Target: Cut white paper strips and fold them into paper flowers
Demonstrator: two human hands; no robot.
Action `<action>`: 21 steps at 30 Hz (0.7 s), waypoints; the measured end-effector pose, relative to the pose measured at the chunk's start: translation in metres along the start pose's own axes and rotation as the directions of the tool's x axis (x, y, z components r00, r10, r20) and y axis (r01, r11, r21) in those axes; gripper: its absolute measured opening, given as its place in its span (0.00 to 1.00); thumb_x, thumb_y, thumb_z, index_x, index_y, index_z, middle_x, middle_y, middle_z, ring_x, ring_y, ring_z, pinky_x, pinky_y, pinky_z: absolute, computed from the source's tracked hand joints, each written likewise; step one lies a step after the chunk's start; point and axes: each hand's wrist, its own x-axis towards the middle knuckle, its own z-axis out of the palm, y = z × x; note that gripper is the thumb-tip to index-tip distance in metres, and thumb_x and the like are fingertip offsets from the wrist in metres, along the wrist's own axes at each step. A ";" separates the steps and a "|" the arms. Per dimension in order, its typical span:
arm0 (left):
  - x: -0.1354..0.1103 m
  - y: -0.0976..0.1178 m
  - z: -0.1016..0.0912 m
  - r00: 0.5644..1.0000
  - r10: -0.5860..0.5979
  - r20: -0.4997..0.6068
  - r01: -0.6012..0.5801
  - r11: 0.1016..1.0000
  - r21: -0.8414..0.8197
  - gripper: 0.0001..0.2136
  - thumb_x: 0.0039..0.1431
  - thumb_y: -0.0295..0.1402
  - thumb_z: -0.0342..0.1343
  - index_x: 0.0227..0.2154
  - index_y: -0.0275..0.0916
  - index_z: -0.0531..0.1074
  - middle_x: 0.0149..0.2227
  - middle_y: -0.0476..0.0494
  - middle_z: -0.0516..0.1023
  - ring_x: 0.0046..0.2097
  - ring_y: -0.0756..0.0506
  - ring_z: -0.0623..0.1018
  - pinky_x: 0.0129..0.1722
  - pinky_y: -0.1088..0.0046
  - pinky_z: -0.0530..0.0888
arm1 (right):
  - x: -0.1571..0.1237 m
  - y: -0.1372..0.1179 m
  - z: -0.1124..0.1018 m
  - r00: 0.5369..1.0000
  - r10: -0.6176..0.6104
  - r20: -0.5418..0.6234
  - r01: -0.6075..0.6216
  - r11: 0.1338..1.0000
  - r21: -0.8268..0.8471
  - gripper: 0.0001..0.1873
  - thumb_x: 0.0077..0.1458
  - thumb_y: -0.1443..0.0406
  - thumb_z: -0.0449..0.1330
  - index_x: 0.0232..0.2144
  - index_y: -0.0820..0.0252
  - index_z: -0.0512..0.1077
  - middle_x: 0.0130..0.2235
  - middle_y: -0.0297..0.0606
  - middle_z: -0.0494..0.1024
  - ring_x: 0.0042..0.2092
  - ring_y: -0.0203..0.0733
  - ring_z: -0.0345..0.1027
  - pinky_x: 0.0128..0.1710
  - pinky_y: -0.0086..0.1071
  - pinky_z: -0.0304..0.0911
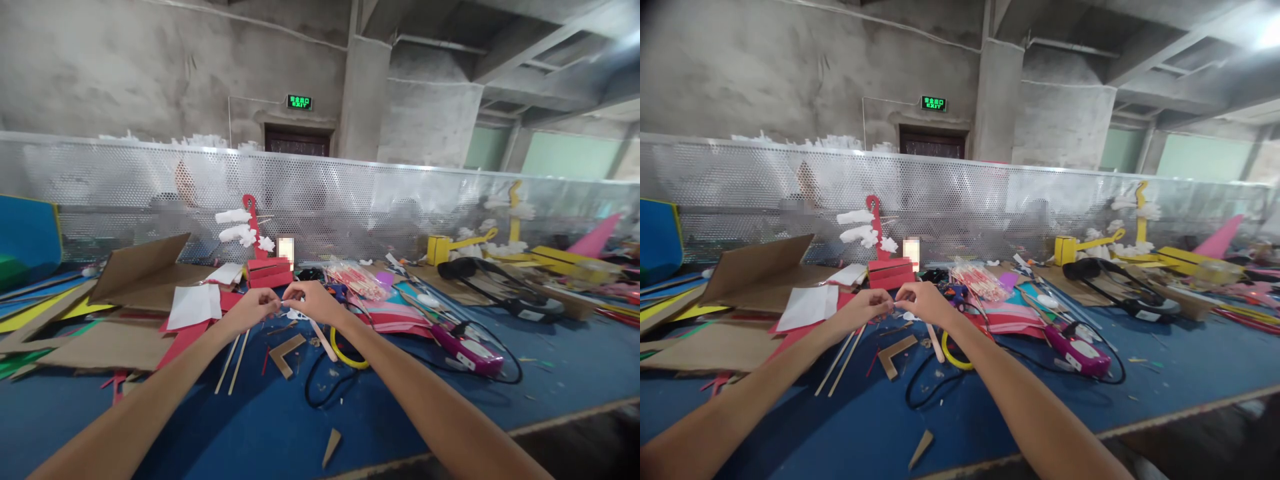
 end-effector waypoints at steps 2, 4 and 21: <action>0.001 -0.002 0.000 1.000 -0.008 0.002 0.008 1.000 0.009 0.10 0.50 0.39 0.56 0.30 0.36 0.71 0.27 0.47 0.76 0.27 0.49 0.74 0.27 0.76 0.69 | 0.001 0.002 0.000 1.000 0.001 -0.006 -0.001 1.000 -0.010 0.07 0.51 0.64 0.62 0.32 0.61 0.75 0.31 0.36 0.78 0.32 0.36 0.70 0.33 0.25 0.60; 0.002 -0.001 0.000 1.000 -0.002 0.010 0.002 1.000 0.021 0.10 0.50 0.38 0.56 0.29 0.36 0.71 0.26 0.47 0.76 0.27 0.48 0.74 0.26 0.76 0.69 | 0.000 0.003 -0.001 1.000 -0.004 0.004 0.004 1.000 -0.005 0.06 0.51 0.65 0.61 0.32 0.61 0.76 0.32 0.36 0.78 0.33 0.35 0.70 0.34 0.25 0.60; -0.004 0.005 0.002 0.992 -0.002 0.129 -0.009 0.996 0.089 0.10 0.50 0.39 0.55 0.29 0.36 0.72 0.26 0.47 0.75 0.29 0.47 0.75 0.27 0.76 0.68 | -0.006 -0.001 -0.009 0.954 -0.041 0.297 0.054 0.998 -0.039 0.08 0.58 0.65 0.54 0.34 0.62 0.72 0.30 0.36 0.80 0.29 0.34 0.71 0.32 0.25 0.59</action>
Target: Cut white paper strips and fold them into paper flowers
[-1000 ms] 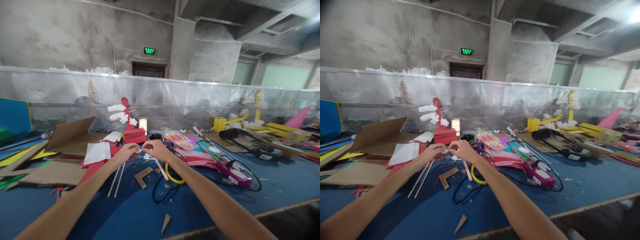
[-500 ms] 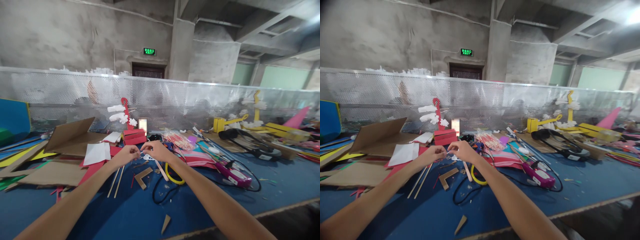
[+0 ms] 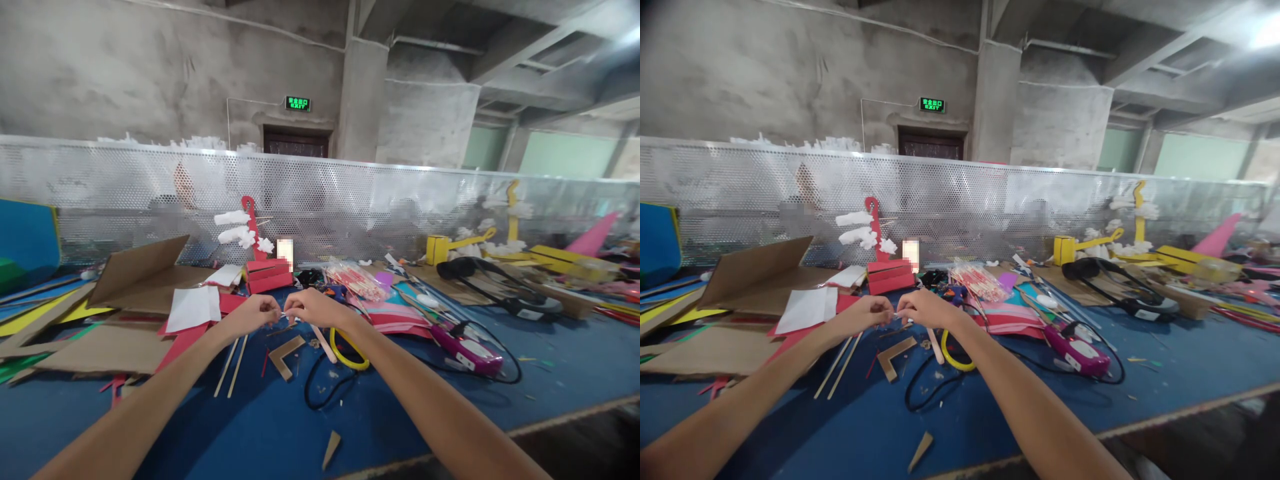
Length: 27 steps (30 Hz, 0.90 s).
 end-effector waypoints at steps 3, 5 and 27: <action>0.003 0.001 -0.008 0.997 0.043 -0.069 -0.038 0.997 0.065 0.14 0.54 0.42 0.52 0.34 0.36 0.73 0.30 0.45 0.77 0.32 0.46 0.76 0.31 0.74 0.70 | 0.001 0.003 -0.001 0.996 0.045 -0.075 -0.050 0.996 -0.069 0.08 0.56 0.64 0.55 0.34 0.61 0.73 0.31 0.37 0.79 0.32 0.36 0.72 0.33 0.25 0.59; 0.005 0.001 -0.021 0.981 0.070 -0.180 -0.042 0.987 0.158 0.15 0.55 0.43 0.50 0.37 0.36 0.72 0.33 0.44 0.78 0.35 0.45 0.76 0.35 0.72 0.71 | 0.002 0.006 -0.002 0.982 0.099 -0.163 -0.124 0.981 -0.151 0.08 0.55 0.63 0.56 0.33 0.60 0.73 0.32 0.37 0.79 0.34 0.38 0.71 0.33 0.26 0.58; -0.045 -0.033 -0.100 0.769 -0.185 -0.612 0.634 0.341 0.694 0.19 0.53 0.34 0.48 0.49 0.39 0.64 0.52 0.27 0.61 0.45 0.30 0.75 0.40 0.58 0.70 | -0.001 0.030 -0.002 0.889 0.400 -0.224 -0.458 0.795 -0.398 0.16 0.52 0.53 0.58 0.26 0.58 0.75 0.31 0.40 0.79 0.33 0.42 0.71 0.32 0.29 0.56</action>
